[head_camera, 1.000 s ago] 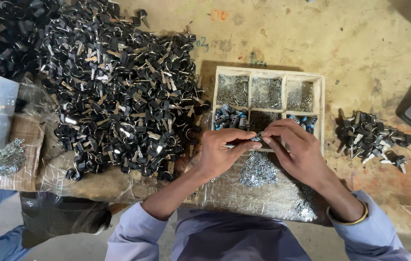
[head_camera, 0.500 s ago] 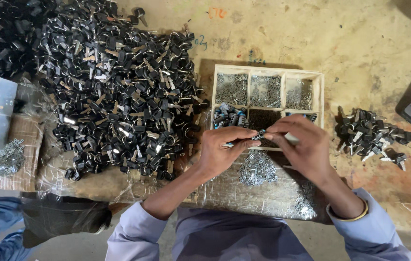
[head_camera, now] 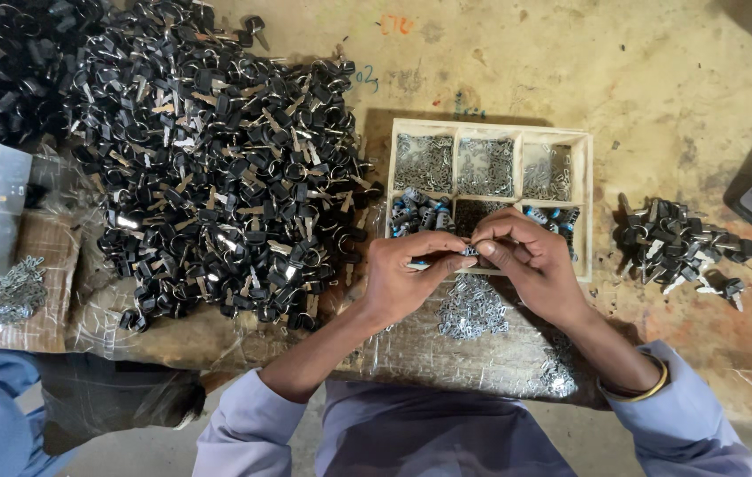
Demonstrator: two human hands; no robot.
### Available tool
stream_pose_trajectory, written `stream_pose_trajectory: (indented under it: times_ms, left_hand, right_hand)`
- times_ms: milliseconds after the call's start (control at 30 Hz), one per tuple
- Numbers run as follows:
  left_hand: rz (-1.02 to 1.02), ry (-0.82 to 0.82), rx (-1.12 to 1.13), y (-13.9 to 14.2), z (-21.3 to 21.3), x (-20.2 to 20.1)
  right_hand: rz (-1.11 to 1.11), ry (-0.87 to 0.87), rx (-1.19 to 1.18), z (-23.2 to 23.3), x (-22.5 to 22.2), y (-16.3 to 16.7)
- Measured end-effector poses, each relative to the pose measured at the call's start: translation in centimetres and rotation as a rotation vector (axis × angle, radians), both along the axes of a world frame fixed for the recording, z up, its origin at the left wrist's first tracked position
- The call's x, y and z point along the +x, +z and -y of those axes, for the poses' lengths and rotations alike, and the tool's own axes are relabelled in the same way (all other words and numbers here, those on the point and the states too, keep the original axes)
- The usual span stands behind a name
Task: The person picks small blue-and-white components one at a time and places them into compartments of a wooden sorting tray on the workbench, repeating this across the episode while large piles of black plastic parts sit beside the tray. Another worker's arm is occasionally visible sorting at the left side of the bench.
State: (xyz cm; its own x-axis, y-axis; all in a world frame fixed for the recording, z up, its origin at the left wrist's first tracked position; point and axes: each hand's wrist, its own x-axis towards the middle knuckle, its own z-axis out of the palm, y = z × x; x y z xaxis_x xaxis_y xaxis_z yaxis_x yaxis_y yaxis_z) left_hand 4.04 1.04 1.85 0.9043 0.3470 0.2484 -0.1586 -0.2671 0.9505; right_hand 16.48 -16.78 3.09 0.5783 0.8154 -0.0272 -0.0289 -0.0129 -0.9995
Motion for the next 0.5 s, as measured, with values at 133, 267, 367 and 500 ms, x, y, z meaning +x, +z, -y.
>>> stream_pose_trajectory:
  times_ms: [133,267,367,500]
  left_hand:
    - [0.021,-0.003,0.003,-0.1,0.0,0.1]
    - [0.015,-0.005,-0.020,0.0,0.1,0.0]
    - [0.004,0.003,-0.024,0.0,0.2,-0.1]
    - [0.005,-0.001,-0.014,-0.2,0.2,-0.1]
  right_hand:
    - [0.025,-0.019,0.029,0.0,-0.1,-0.5]
    - [0.040,-0.038,0.010,0.2,-0.2,-0.7]
    - [0.035,-0.047,0.018,0.0,-0.4,-0.6]
    - [0.172,-0.044,-0.026,-0.5,-0.5,0.6]
